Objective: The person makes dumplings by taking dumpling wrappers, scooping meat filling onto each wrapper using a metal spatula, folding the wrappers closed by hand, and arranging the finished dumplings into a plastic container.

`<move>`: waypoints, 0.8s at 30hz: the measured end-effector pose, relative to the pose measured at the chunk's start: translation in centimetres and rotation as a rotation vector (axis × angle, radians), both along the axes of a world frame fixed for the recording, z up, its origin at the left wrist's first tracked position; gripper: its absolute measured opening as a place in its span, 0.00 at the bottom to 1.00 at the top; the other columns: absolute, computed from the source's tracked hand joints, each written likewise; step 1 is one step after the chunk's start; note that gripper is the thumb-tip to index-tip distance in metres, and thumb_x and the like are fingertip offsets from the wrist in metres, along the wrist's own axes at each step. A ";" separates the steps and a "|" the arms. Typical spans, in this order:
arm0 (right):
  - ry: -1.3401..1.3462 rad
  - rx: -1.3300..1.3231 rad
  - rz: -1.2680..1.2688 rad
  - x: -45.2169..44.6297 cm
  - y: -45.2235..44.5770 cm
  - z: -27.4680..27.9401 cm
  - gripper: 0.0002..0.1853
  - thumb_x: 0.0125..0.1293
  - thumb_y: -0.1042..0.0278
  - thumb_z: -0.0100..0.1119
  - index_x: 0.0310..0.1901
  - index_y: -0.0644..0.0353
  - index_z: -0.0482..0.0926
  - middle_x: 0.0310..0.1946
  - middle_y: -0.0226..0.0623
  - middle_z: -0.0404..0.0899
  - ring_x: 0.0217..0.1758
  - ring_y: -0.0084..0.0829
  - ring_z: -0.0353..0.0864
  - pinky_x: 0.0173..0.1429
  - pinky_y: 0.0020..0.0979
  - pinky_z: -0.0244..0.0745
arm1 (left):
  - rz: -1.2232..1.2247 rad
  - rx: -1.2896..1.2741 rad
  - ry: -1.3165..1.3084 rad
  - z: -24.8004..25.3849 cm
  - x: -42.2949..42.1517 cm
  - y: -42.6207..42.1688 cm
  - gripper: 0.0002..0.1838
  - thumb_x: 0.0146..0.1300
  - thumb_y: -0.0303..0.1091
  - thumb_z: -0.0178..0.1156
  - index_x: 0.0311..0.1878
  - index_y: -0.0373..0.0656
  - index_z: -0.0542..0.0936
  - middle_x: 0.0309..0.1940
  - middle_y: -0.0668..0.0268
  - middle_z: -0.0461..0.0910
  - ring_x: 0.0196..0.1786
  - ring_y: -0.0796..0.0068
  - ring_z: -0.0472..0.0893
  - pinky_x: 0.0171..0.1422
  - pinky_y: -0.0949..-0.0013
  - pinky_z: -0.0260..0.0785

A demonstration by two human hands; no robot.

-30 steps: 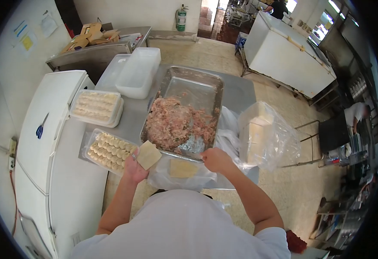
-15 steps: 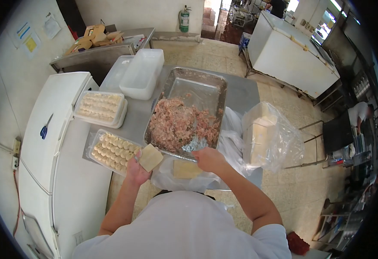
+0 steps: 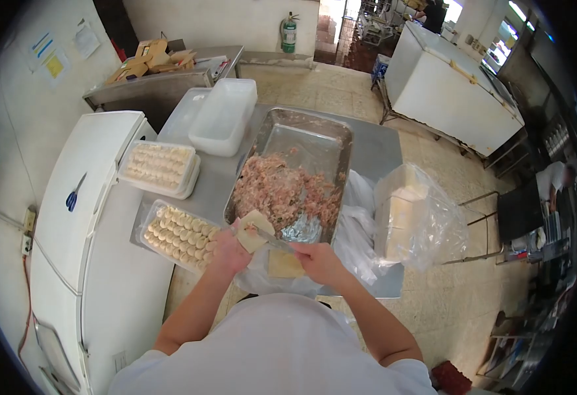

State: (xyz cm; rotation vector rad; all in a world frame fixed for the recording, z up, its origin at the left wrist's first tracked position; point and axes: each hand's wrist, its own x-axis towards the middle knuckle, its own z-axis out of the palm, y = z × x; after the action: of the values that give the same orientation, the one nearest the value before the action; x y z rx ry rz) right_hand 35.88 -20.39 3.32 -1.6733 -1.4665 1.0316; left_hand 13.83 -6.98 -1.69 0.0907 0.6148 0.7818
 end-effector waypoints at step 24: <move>-0.810 -0.249 0.131 1.7 1.5 1.6 0.22 0.64 0.72 0.55 0.58 0.42 0.85 0.37 0.43 0.88 0.42 0.46 0.89 0.43 0.48 0.83 | 0.165 -0.048 0.173 0.2 -1.2 2.4 0.24 0.84 0.48 0.41 0.66 0.37 0.73 0.62 0.56 0.79 0.66 0.55 0.78 0.75 0.48 0.69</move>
State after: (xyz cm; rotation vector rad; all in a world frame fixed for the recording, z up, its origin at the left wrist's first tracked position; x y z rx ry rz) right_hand 37.62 -18.92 4.96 -2.3642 -2.0242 0.6258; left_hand 12.58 -4.61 -1.53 0.0644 0.8126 0.9240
